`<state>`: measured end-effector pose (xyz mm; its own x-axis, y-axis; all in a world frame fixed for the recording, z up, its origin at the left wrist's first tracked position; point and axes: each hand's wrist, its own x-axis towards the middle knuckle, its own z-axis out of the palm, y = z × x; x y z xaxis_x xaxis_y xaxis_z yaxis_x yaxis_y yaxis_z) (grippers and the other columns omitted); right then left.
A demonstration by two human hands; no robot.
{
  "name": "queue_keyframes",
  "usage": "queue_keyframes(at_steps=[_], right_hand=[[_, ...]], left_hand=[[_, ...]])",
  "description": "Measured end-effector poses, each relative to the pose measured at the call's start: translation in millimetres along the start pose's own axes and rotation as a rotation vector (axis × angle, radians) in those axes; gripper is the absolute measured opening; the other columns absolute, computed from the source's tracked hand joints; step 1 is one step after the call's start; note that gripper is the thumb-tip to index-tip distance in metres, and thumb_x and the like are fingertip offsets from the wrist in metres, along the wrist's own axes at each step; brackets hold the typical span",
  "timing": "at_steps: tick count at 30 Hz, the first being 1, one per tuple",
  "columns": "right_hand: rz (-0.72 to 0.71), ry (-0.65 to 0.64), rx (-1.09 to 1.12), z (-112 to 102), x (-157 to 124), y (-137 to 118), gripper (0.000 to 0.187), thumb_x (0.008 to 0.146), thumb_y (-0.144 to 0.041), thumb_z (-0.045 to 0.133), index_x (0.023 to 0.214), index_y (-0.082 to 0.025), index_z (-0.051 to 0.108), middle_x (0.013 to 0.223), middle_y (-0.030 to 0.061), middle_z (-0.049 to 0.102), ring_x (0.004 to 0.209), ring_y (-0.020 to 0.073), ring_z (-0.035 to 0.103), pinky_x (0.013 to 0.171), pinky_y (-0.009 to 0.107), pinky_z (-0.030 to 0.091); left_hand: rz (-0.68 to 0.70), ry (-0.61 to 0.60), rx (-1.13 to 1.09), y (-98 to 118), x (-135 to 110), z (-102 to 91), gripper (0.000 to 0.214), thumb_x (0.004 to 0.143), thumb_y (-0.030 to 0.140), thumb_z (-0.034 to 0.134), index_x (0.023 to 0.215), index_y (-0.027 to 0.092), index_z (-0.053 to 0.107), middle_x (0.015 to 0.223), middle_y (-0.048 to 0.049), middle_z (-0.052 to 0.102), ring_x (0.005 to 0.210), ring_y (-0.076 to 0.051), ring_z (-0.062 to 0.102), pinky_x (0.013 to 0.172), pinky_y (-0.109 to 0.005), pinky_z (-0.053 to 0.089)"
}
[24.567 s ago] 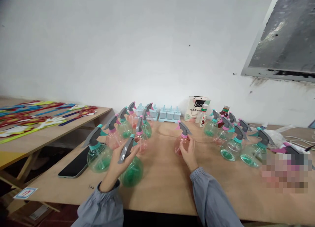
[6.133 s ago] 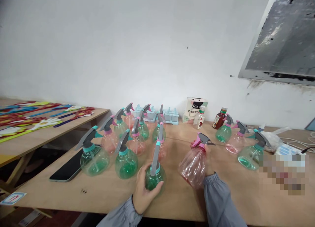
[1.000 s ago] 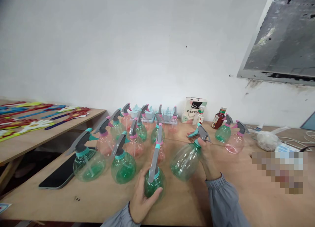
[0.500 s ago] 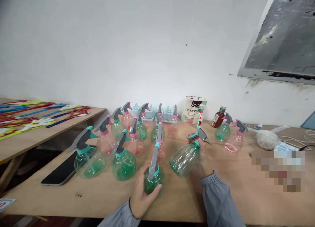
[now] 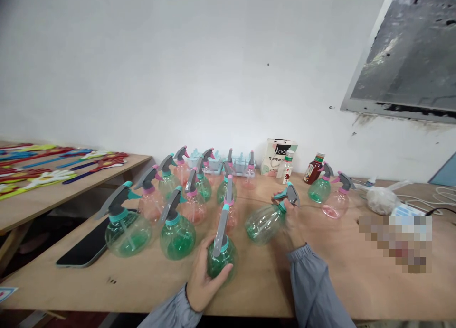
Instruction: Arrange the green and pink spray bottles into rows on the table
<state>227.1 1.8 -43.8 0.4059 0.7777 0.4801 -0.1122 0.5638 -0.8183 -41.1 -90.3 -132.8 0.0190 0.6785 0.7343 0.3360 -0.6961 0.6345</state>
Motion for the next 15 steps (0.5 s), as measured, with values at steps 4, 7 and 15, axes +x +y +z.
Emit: queue_keyframes(at_steps=[4, 7, 15], right_hand=[[-0.029, 0.044, 0.014, 0.3, 3.0, -2.1, 0.05, 0.074, -0.066, 0.079, 0.108, -0.031, 0.072, 0.097, 0.0044, 0.078, 0.1, 0.0286, 0.076, 0.1, 0.054, 0.06], [-0.074, 0.134, -0.01, -6.2, 7.3, -2.5, 0.046, 0.069, -0.063, 0.083, 0.098, -0.027, 0.072, 0.085, 0.0018, 0.076, 0.084, 0.0248, 0.075, 0.094, 0.05, 0.061], [-0.038, 0.029, -0.275, -13.7, 12.1, -2.7, 0.049, 0.067, -0.06, 0.091, 0.103, -0.029, 0.078, 0.102, 0.0056, 0.082, 0.117, 0.0333, 0.074, 0.11, 0.055, 0.057]], left_hand=[[0.015, -0.007, -0.001, 1.5, 0.9, -1.3, 0.062, 0.09, 0.034, 0.074, 0.146, 0.025, 0.05, 0.129, -0.0128, 0.07, 0.12, -0.031, 0.07, 0.104, -0.051, 0.059], [0.021, -0.012, 0.008, 2.4, 1.7, -1.5, 0.064, 0.089, 0.035, 0.075, 0.147, 0.024, 0.049, 0.131, -0.0136, 0.069, 0.122, -0.031, 0.07, 0.105, -0.052, 0.059], [-0.021, -0.002, -0.02, 1.4, 0.9, 0.3, 0.06, 0.087, 0.035, 0.076, 0.142, 0.023, 0.055, 0.127, -0.0135, 0.072, 0.119, -0.031, 0.071, 0.103, -0.052, 0.06]])
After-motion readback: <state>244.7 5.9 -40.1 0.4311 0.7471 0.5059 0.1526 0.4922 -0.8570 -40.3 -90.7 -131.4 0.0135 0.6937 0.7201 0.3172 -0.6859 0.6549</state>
